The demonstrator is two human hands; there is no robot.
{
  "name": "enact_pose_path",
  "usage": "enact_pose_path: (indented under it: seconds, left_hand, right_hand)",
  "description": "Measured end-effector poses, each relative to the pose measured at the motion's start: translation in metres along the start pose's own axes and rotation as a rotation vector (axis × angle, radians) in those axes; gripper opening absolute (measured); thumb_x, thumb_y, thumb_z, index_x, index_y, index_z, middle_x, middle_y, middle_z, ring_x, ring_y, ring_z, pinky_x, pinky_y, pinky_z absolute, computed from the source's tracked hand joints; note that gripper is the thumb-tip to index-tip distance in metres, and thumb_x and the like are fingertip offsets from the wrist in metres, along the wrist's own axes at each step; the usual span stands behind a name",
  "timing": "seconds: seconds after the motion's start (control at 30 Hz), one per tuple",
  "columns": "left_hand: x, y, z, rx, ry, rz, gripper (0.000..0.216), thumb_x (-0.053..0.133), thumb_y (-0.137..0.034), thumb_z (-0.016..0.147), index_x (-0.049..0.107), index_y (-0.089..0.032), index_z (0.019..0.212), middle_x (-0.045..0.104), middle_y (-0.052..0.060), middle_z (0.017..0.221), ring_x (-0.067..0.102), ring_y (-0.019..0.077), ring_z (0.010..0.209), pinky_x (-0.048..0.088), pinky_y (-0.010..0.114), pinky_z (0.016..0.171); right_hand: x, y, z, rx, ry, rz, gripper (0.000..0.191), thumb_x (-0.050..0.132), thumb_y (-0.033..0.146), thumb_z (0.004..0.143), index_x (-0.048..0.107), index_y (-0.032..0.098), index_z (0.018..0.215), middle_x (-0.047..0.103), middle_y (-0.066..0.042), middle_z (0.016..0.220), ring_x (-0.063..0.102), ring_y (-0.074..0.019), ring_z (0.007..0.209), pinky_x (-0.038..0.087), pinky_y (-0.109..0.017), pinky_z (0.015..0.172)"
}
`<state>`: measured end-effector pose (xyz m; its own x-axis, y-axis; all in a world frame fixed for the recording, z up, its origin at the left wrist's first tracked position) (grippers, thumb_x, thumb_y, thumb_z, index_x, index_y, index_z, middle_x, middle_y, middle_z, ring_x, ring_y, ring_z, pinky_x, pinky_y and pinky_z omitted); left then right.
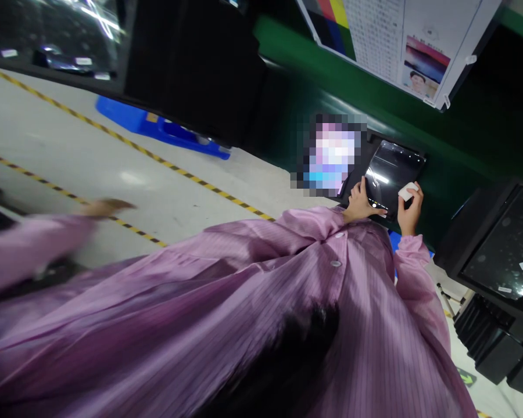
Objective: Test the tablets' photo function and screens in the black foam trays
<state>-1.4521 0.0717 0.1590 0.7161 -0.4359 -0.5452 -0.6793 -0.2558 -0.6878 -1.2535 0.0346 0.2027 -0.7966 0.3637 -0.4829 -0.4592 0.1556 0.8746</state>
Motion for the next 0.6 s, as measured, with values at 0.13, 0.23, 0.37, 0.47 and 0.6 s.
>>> enact_pose_path:
  seconds: [0.13, 0.23, 0.37, 0.47, 0.6]
  left_hand:
    - [-0.014, 0.018, -0.002, 0.183, 0.091, -0.004, 0.162, 0.103, -0.046, 0.05, 0.006, -0.007, 0.174, 0.023, 0.033, 0.171, 0.028, 0.0525, 0.157, 0.023, 0.063, 0.13]
    - [-0.023, 0.028, -0.001, 0.236, 0.109, -0.055, 0.151, 0.097, -0.043, 0.06, 0.005, -0.005, 0.173, 0.025, 0.032, 0.173, 0.029, 0.049, 0.159, 0.024, 0.06, 0.132]
    - [-0.026, 0.032, 0.002, 0.23, 0.083, -0.133, 0.143, 0.092, -0.043, 0.066, 0.006, -0.001, 0.172, 0.032, 0.034, 0.169, 0.033, 0.0474, 0.157, 0.026, 0.057, 0.132]
    - [-0.026, 0.032, 0.003, 0.246, 0.076, -0.147, 0.142, 0.093, -0.043, 0.065, 0.01, -0.005, 0.172, 0.034, 0.032, 0.169, 0.034, 0.0482, 0.157, 0.026, 0.059, 0.132]
    - [-0.024, 0.032, 0.004, 0.264, 0.069, -0.112, 0.136, 0.092, -0.042, 0.067, 0.014, -0.005, 0.172, 0.033, 0.03, 0.17, 0.033, 0.0466, 0.158, 0.024, 0.057, 0.133]
  right_hand:
    - [0.0, -0.001, 0.001, 0.001, 0.004, 0.016, 0.032, 0.058, 0.038, 0.096, 0.055, 0.022, 0.124, 0.049, -0.021, 0.157, 0.05, -0.0275, 0.151, 0.053, -0.05, 0.115]
    - [0.0, -0.002, 0.0, 0.0, 0.0, 0.018, 0.032, 0.059, 0.039, 0.096, 0.054, 0.022, 0.123, 0.049, -0.022, 0.157, 0.05, -0.0276, 0.151, 0.054, -0.049, 0.114]
    - [0.001, -0.001, 0.0, -0.018, -0.02, 0.057, 0.032, 0.06, 0.04, 0.095, 0.053, 0.022, 0.121, 0.049, -0.023, 0.156, 0.051, -0.0281, 0.149, 0.054, -0.049, 0.113]
    - [0.002, -0.001, 0.0, -0.027, -0.024, 0.066, 0.032, 0.059, 0.039, 0.096, 0.052, 0.022, 0.122, 0.049, -0.023, 0.156, 0.051, -0.0272, 0.149, 0.055, -0.048, 0.113]
    - [0.002, -0.003, 0.001, -0.025, -0.018, 0.056, 0.032, 0.06, 0.039, 0.095, 0.051, 0.022, 0.121, 0.048, -0.023, 0.156, 0.051, -0.0273, 0.15, 0.055, -0.047, 0.112]
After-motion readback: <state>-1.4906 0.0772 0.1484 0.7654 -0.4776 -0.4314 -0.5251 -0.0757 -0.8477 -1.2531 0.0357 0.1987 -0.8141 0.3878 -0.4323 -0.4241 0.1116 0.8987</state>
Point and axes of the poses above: each hand's wrist, its own z-axis towards the middle knuckle, its own x-axis out of the palm, y = z × x, the point moved 3 cm from there along z, towards the middle knuckle
